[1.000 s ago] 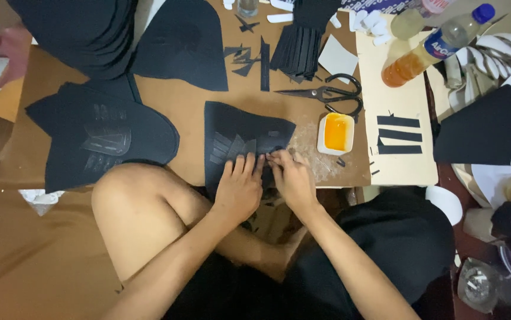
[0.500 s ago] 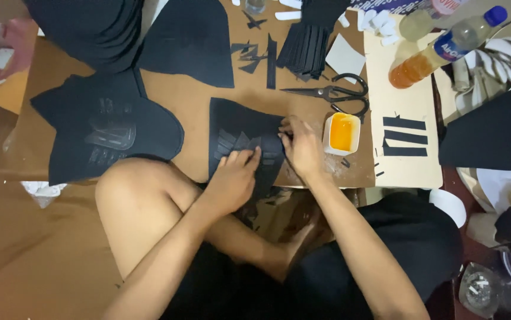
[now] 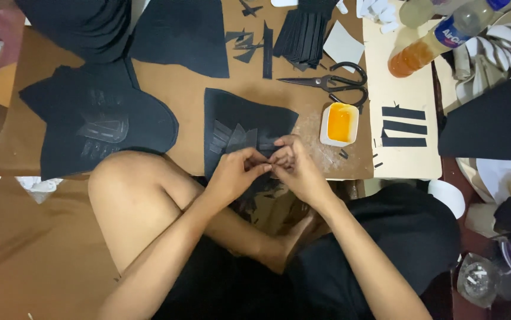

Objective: Assembling leather components by gluing decorative strips onto a base and trimming the excess with scissors.

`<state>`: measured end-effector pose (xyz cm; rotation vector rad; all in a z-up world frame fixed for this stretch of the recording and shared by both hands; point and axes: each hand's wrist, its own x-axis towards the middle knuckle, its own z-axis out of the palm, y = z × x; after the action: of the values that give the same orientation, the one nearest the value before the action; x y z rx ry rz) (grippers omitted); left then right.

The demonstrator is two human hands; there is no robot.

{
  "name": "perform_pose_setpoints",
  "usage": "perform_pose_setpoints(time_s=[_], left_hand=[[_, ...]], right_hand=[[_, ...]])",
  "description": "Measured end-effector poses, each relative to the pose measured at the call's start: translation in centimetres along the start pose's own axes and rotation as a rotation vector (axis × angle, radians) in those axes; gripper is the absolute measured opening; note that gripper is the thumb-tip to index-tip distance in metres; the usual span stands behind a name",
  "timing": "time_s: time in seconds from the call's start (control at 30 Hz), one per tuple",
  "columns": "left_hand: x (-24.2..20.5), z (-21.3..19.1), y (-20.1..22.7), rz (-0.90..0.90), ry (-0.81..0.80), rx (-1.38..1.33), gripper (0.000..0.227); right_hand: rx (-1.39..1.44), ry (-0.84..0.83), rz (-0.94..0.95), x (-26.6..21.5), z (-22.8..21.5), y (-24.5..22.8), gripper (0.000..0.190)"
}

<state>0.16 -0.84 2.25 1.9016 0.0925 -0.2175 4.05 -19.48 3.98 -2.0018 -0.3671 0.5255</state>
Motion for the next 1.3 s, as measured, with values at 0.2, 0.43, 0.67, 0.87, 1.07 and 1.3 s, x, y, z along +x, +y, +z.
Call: perform_pose_setpoints(time_s=[0.2,0.43,0.67,0.87,1.07,1.3], left_hand=[[0.7,0.4,-2.3,-0.064,-0.034,-0.243,0.014],[0.7,0.4,-2.2,-0.226,-0.011,-0.512,0.016],[0.4,-0.1,-4.0,0.110,0.200,0.427,0.014],[-1.4,-0.1,-4.5,0.411,-0.051,0.860,0.028],[-2.1,0.1,-3.0,0.401,-0.198,0.960,0.041],[-2.4,0.1,-2.5,0.448,-0.134,0.974,0.041]], right_hand=[[0.132,0.039,0.051,0.0,0.1,0.6,0.051],[0.544,0.177,0.236,0.6,1.2,3.4,0.047],[0.476,0.251,0.364,0.6,0.8,5.5,0.045],[0.468,0.255,0.440,1.2,1.9,5.2,0.044],[0.421,0.266,0.464,1.9,2.5,6.1,0.041],[0.308,0.293,0.517,1.7,2.7,4.0,0.039]])
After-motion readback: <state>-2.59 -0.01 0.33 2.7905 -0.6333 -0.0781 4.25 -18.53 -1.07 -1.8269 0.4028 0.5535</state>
